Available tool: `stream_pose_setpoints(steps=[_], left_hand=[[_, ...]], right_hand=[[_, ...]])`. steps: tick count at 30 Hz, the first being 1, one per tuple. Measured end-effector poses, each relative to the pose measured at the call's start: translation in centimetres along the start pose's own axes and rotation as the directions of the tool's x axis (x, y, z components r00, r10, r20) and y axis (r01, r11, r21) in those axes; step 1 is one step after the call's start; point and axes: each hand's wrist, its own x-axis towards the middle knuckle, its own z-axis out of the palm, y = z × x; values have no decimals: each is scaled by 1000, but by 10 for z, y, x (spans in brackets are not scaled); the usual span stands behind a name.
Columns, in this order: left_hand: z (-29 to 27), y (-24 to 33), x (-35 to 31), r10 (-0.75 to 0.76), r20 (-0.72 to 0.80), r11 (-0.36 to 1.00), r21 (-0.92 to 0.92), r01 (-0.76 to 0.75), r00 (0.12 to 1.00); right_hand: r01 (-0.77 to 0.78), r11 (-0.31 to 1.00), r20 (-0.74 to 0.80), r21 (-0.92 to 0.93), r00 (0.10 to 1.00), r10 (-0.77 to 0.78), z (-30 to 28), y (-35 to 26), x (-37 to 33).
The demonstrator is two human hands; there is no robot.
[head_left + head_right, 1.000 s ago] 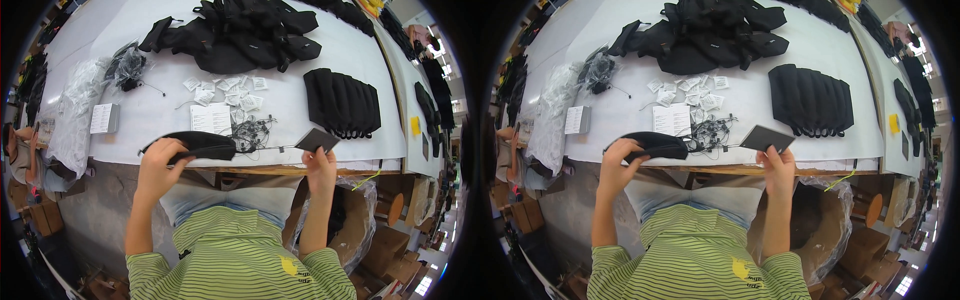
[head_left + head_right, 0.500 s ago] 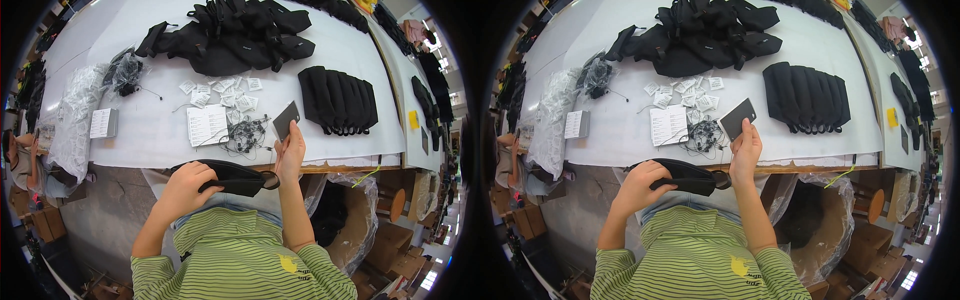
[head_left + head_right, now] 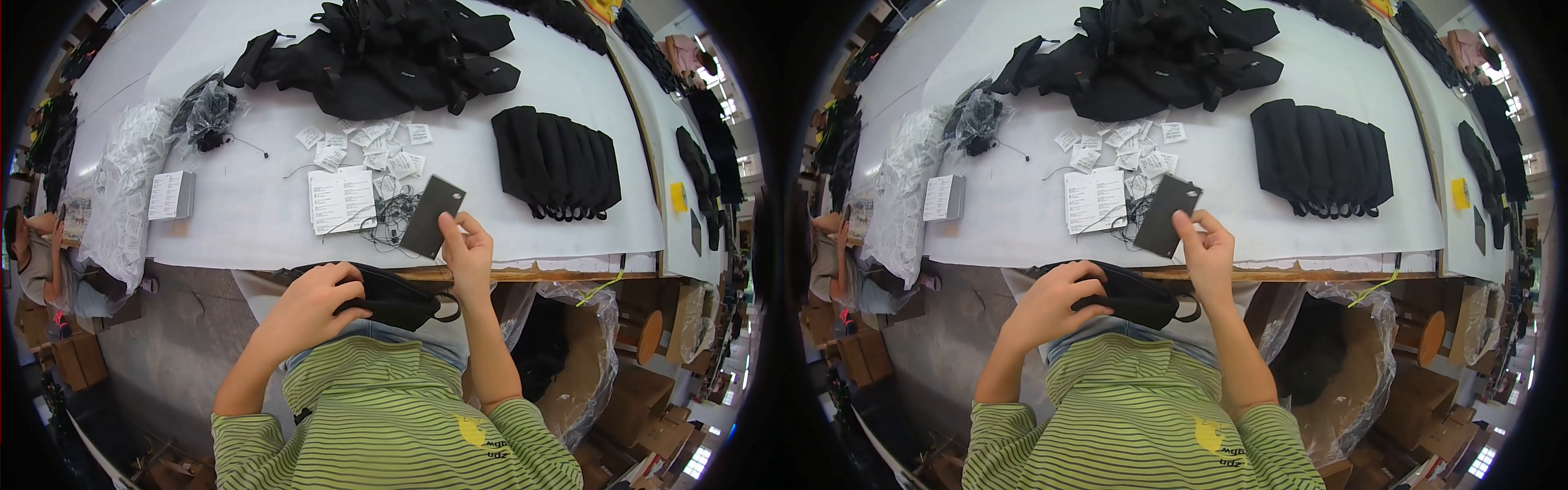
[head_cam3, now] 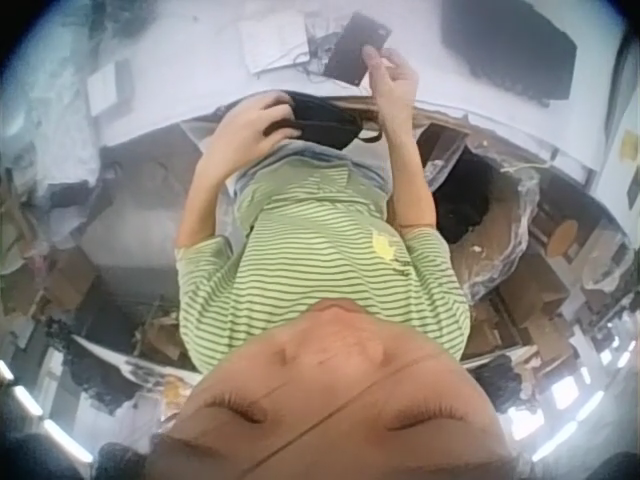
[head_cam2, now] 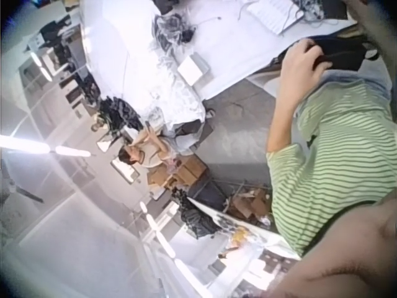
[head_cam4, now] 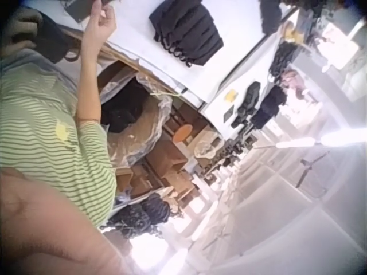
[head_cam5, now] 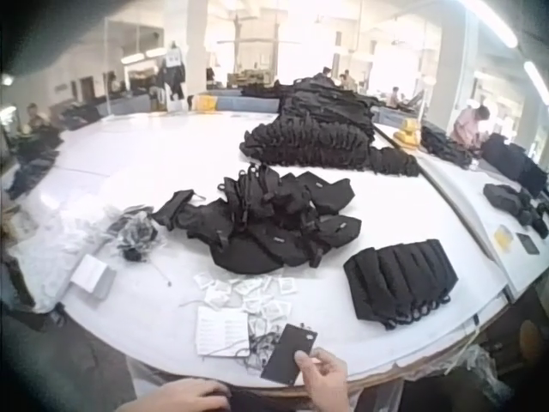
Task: Packing black glasses cases into protective sleeves with silica packets and manual cards.
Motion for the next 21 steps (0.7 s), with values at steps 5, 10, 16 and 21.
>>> stream_pose_setpoints(steps=[5,10,16,21], left_hand=[[2,8,5,95,-117,996,9,-94,989],[13,-2,14,280,-66,952,144,-269,958],[-1,-21,54,318,-122,947,2,-320,940],[-9,-131,103,-136,-725,959,75,273,675]], right_hand=[[434,643,430,-631,885,-176,9,-30,-34],[496,460,562,-736,827,6,0,-27,-42],[574,483,662,-661,749,15,-15,-45,-41],[646,359,641,-674,753,-152,-19,-39,-40]])
